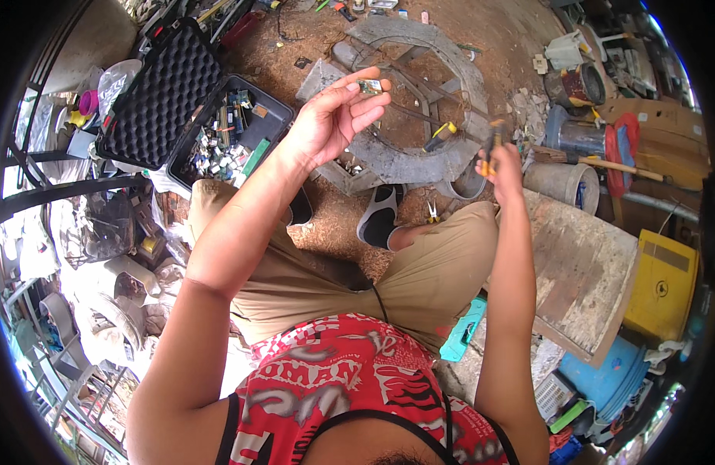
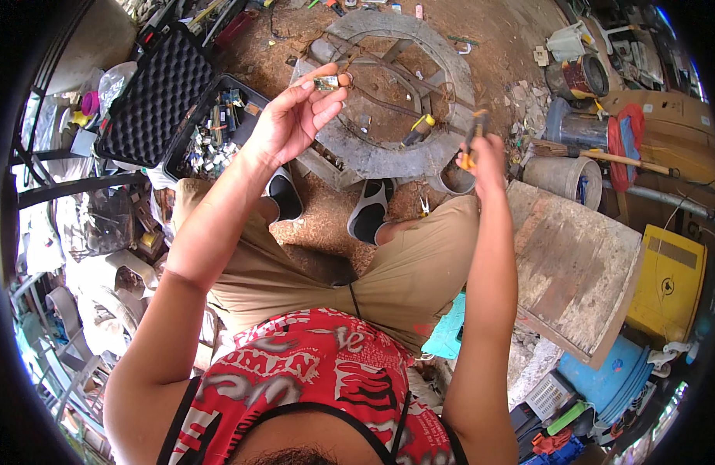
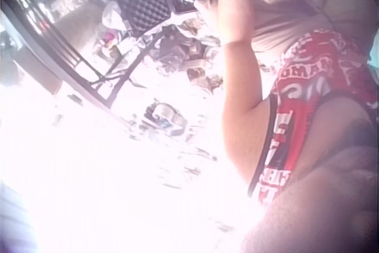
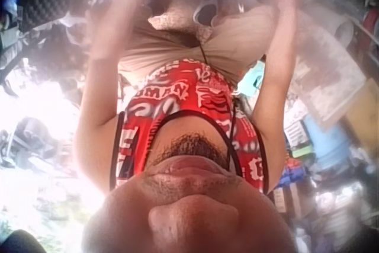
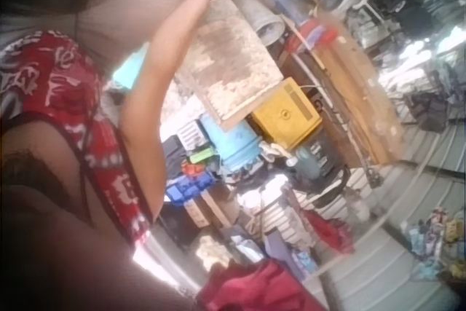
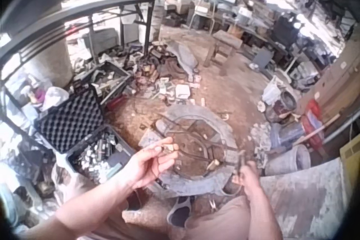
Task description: The person disassembles small electronic components using a screwdriver and pliers while sitting in a workshop area.
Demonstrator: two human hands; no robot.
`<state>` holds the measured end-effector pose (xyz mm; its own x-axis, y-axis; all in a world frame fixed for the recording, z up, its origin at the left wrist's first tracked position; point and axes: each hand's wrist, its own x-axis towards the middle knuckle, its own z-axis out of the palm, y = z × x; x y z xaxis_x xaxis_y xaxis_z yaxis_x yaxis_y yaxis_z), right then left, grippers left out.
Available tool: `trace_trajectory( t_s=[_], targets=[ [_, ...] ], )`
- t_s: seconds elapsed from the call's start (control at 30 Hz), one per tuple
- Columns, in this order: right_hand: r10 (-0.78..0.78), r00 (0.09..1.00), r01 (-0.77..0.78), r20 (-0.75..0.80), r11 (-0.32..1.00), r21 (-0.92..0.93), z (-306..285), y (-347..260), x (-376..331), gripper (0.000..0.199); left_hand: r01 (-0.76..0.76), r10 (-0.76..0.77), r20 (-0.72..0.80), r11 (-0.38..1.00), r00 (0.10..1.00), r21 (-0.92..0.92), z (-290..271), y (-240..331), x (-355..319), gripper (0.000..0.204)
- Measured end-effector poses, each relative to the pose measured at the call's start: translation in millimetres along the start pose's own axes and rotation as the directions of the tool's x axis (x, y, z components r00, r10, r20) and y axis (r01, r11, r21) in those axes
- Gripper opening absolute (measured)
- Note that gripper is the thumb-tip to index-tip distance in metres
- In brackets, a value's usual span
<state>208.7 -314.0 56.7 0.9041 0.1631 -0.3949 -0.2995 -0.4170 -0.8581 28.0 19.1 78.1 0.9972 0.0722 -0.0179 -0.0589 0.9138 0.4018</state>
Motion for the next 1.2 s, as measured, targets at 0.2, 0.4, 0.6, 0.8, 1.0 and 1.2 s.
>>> trace_trajectory(
  t_s=[0.2,0.4,0.6,0.8,1.0,1.2],
  targets=[
    [-0.183,0.983,0.184,-0.025,0.958,0.222,36.9,-66.3,-92.3,0.018,-0.030,0.033,-0.023,0.994,0.999,0.107,2.3,-5.9,-1.3,0.045],
    [-0.546,0.783,0.621,0.299,0.714,-0.323,88.2,-77.2,-124.1,0.021,0.016,-0.009,-0.045,0.990,0.999,0.144,3.1,-8.6,-3.5,0.043],
    [-0.713,0.593,0.719,0.375,0.258,-0.645,104.2,-70.9,-122.0,0.035,-0.006,0.014,-0.044,0.985,0.999,0.175,3.9,-7.6,-7.2,0.042],
    [-0.699,0.603,0.697,0.384,0.227,-0.681,106.4,-75.7,-120.3,0.039,-0.009,0.026,-0.080,0.979,0.996,0.202,9.7,-8.6,-6.9,0.041],
    [-0.731,0.567,0.694,0.381,0.174,-0.699,111.0,-76.6,-123.2,0.036,0.004,0.034,-0.136,0.964,0.990,0.267,10.3,-10.5,-8.4,0.040],
    [-0.671,0.612,0.659,0.419,0.140,-0.739,104.9,-79.4,-117.9,0.021,0.057,0.021,-0.186,0.913,0.982,0.405,6.4,-13.3,-8.7,0.037]
  ],
)
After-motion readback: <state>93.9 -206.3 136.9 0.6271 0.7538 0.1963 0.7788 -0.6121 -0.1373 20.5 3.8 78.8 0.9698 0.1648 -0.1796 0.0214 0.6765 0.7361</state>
